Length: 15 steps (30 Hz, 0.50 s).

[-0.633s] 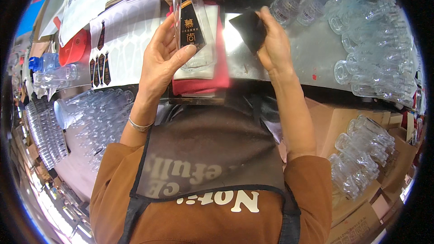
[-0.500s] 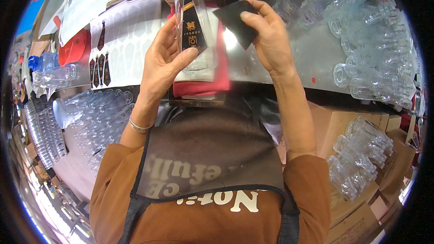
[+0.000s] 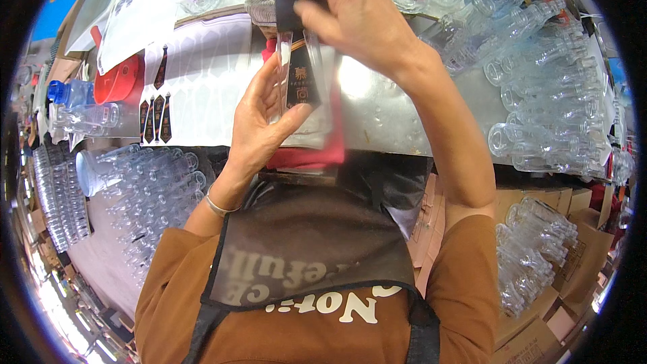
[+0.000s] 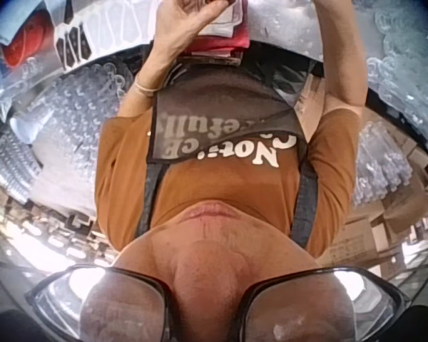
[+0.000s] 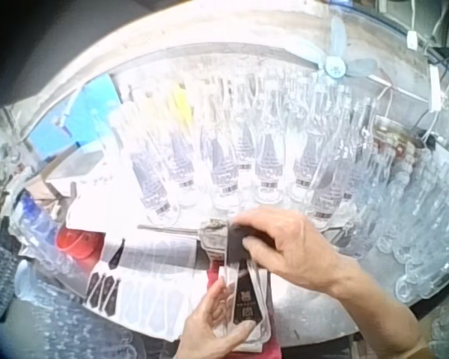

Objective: The person repeatedly picks clear plastic bottles, applies a label to each bottle using a handheld labeler, and places the labeled bottles aside. The process is repeated for multiple bottles in a continuous loop.

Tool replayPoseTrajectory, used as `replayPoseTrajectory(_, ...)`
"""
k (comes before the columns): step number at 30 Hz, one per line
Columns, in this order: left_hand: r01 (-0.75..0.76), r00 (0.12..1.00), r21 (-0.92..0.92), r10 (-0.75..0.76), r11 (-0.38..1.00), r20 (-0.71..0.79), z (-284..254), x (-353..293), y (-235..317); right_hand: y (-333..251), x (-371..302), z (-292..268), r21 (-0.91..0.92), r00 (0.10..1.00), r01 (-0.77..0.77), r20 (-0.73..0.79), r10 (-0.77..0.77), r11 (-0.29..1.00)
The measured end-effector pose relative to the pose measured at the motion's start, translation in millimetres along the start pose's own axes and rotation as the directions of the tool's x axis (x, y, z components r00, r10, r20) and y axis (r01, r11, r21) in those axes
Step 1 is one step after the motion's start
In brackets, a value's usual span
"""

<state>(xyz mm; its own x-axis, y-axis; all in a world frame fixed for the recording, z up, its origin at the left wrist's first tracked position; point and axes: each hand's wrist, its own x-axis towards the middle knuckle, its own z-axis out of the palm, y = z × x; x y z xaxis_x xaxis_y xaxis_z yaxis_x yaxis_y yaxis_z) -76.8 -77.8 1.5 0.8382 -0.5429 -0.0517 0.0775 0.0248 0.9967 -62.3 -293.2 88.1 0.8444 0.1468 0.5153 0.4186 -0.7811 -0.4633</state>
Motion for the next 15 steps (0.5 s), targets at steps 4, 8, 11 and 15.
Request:
replayPoseTrajectory(4,-0.026,1.000,0.034,0.026,0.999,-0.002,-1.1,-6.3,6.0,-8.3,-19.2,6.8,0.077,0.993,0.023,-0.116,-0.014,0.997)
replayPoseTrajectory(8,-0.059,0.992,-0.189,0.037,0.980,-0.118,-33.7,-11.2,5.9,-43.8,-75.3,19.4,0.244,0.982,0.148,0.076,-0.172,0.958)
replayPoseTrajectory(11,-0.051,0.988,-0.011,0.049,0.999,-0.145,-44.7,11.9,18.2,-49.7,-74.8,8.6,0.386,0.990,-0.046,0.140,-0.010,0.921)
replayPoseTrajectory(15,0.158,0.986,0.036,-0.156,0.987,-0.062,-16.1,62.1,22.6,18.9,-27.2,13.8,0.052,0.918,-0.163,-0.357,0.171,0.985)
